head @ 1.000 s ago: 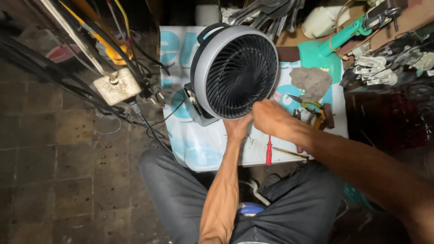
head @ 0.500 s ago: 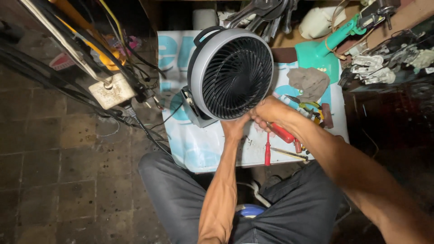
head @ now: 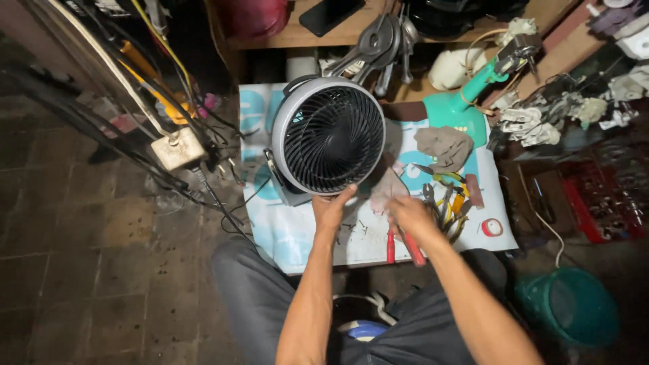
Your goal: The person assembles a small electric fan by hand, starting with the internal fan blade and motor assembly. They then attach the front protective grill and secure it using a screwdriver to tighten screws around the perimeter.
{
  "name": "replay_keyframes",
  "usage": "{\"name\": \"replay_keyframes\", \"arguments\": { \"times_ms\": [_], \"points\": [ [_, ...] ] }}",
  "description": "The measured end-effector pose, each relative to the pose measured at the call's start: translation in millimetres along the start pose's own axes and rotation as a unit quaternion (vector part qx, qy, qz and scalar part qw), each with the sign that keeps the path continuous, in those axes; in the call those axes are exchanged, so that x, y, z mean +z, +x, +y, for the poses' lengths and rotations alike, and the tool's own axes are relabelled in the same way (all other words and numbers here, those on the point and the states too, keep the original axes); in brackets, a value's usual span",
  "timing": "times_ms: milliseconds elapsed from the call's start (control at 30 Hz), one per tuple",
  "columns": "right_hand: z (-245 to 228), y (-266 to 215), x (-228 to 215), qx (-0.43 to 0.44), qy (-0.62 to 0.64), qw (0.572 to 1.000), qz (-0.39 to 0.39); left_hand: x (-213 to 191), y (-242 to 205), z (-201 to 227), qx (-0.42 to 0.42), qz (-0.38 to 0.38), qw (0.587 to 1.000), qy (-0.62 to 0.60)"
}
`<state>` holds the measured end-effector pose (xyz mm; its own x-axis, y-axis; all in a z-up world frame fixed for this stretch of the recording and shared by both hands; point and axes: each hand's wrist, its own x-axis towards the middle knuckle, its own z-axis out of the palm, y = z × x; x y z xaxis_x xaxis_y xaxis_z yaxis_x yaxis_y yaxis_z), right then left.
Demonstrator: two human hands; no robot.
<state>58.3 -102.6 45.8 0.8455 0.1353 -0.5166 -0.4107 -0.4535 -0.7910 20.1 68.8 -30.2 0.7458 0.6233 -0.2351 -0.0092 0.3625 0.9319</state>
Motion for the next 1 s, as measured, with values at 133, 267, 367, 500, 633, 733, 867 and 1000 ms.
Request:
{"name": "replay_keyframes", "arguments": {
  "times_ms": [133,267,367,500,633,733,867,1000],
  "points": [
    [88,56,-4,0.012,-0.023,0.999,0.027,-23,-27,27,-0.022,0.097,0.993,0.06],
    [106,89,0,-0.115,-0.21,0.966,0.096,-41,-36,66,0.126,0.184,0.953,0.206],
    [101,100,5,-0.137,-0.24,0.955,0.111,-49,-33,98,0.142,0.143,0.948,0.245],
    [110,132,3,-0.142,-0.359,0.916,0.108,-54,-23,130,0.08,0.024,0.972,0.218],
    [38,98,15,-0.216,-0.211,0.942,0.146,-46,-30,149,0.082,0.028,0.973,0.212],
    [-31,60,21,-0.295,0.062,0.953,0.0,-48,-27,147,0.07,0.031,0.966,0.248],
    [-41,93,24,-0.321,0.038,0.945,-0.056,-56,-25,142,0.062,0.024,0.959,0.275],
    [-25,132,25,-0.37,0.083,0.92,-0.102,-51,-26,141,0.052,0.017,0.958,0.281]
  ]
}}
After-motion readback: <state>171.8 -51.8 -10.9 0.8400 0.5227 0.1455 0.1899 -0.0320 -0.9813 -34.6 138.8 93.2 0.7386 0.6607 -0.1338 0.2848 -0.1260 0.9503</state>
